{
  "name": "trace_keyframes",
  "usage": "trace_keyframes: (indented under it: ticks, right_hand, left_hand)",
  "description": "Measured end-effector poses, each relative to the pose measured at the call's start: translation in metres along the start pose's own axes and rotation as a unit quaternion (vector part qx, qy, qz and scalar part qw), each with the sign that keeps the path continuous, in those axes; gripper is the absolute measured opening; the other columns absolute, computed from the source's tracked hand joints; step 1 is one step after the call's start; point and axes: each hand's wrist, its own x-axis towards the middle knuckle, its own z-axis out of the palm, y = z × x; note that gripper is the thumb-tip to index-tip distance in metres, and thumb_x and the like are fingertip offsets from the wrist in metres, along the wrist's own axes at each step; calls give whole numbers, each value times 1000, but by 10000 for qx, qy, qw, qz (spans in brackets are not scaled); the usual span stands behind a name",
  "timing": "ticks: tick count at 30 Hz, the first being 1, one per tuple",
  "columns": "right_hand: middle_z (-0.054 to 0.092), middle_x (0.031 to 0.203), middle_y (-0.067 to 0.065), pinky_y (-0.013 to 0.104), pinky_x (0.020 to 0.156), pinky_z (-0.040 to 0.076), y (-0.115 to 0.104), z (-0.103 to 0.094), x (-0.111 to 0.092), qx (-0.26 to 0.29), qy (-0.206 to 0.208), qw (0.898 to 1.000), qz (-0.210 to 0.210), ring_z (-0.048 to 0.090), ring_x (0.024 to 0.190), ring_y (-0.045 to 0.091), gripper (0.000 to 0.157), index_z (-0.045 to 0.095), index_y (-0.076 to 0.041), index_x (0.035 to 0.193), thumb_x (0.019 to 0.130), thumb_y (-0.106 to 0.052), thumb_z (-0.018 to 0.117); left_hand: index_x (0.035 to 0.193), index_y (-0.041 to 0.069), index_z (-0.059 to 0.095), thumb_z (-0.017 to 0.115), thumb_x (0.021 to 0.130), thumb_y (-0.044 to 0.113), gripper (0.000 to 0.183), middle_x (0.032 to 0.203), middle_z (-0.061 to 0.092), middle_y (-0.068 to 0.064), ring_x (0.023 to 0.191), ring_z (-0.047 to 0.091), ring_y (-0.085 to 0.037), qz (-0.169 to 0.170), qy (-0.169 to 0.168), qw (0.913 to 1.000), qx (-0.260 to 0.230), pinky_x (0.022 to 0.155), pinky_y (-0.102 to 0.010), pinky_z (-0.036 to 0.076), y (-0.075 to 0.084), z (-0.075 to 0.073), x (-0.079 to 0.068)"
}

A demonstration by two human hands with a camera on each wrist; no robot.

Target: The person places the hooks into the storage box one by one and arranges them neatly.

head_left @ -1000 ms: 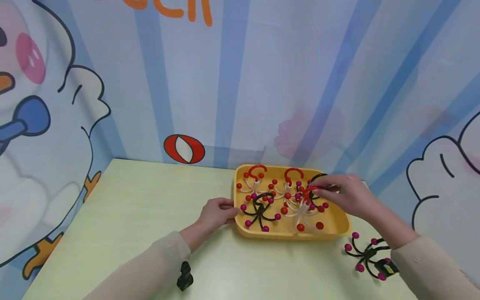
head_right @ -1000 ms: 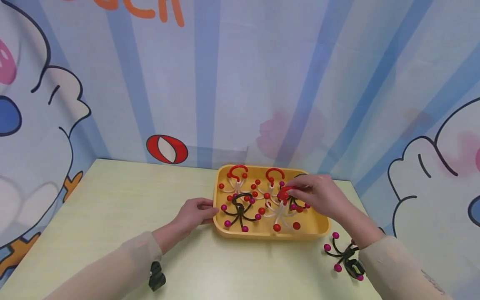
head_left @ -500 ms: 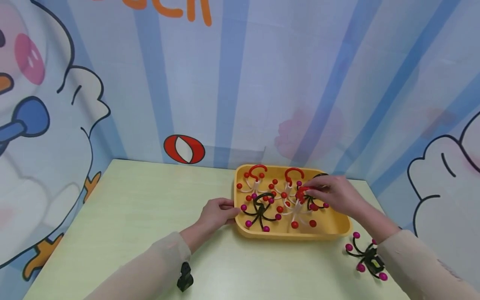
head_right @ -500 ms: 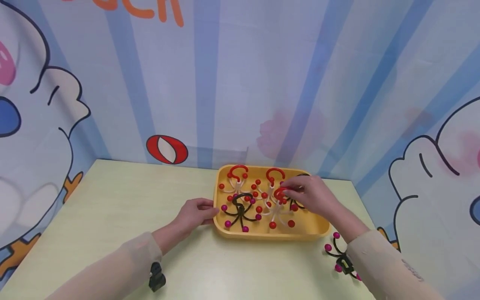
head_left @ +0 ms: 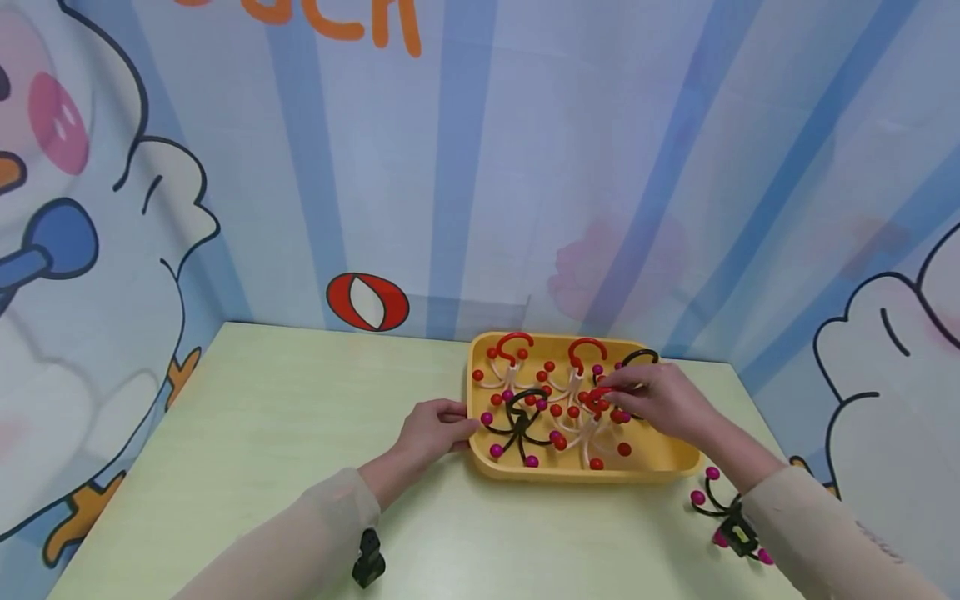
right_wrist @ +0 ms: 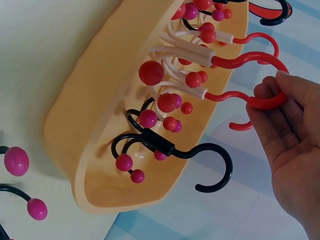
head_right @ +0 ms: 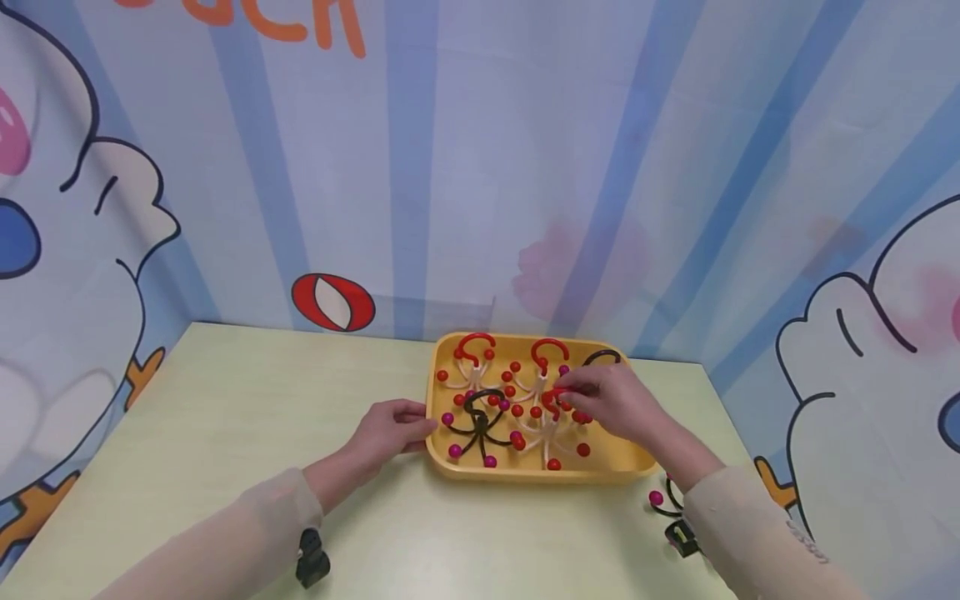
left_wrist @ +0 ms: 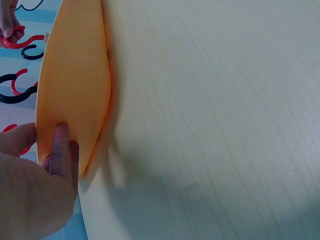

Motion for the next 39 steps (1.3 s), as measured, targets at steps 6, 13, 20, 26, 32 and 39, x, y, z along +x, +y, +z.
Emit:
trace_keyframes:
  ticks: [6, 13, 20, 26, 32, 39]
  right_hand:
    - [79, 102, 11, 25, 72, 64, 3, 5, -1, 70, -6, 10000, 7, 75, 82, 13, 14, 82, -6, 113, 100, -5, 74]
    - [79, 100, 7, 24, 71, 63, 4, 11, 1, 190, -78, 9998, 37, 74, 79, 9, 14, 81, -5, 113, 101, -6, 74]
    - [79, 101, 3, 25, 71, 64, 5, 14, 1, 71, -124, 9998, 147, 73, 81, 9, 15, 82, -7, 113, 99, -7, 76]
    - [80, 102, 4, 29, 74, 65, 6, 15, 0, 93, -176, 9997, 161, 76, 84, 15, 17, 82, -6, 115, 98, -6, 77]
    - [80, 107, 3, 32, 83, 65, 5, 11, -2, 55, -237, 9995, 179, 77, 93, 17, 21, 80, -7, 119, 98, -8, 78]
    - [79, 111, 6, 36, 87, 65, 1, -2, -8, 189, -244, 9994, 154, 77, 99, 23, 24, 79, -8, 122, 99, -13, 78]
  left_hand:
    - [131, -5, 67, 78, 99, 14, 38, 112, 73, -15, 96, 76, -23, 21, 16, 10000, 46, 84, -37, 66, 0, 0, 0]
    - [130, -4, 68, 77, 100, 13, 36, 112, 73, -15, 96, 76, -23, 45, 9, 10000, 83, 85, -37, 66, 0, 0, 0]
    - [130, -4, 68, 78, 100, 14, 36, 113, 73, -16, 97, 76, -23, 45, -7, 10000, 64, 85, -37, 66, 0, 0, -1]
    - [130, -4, 68, 78, 100, 14, 37, 112, 73, -15, 96, 76, -22, 61, 22, 9999, 98, 84, -37, 66, 0, 0, -1]
    - [130, -6, 68, 77, 100, 13, 36, 112, 73, -16, 96, 76, -23, 138, -25, 9999, 35, 86, -40, 65, 1, 0, -3]
    - [130, -5, 67, 78, 99, 14, 38, 112, 73, -16, 96, 76, -23, 137, -29, 9999, 38, 85, -39, 66, 1, 0, -4]
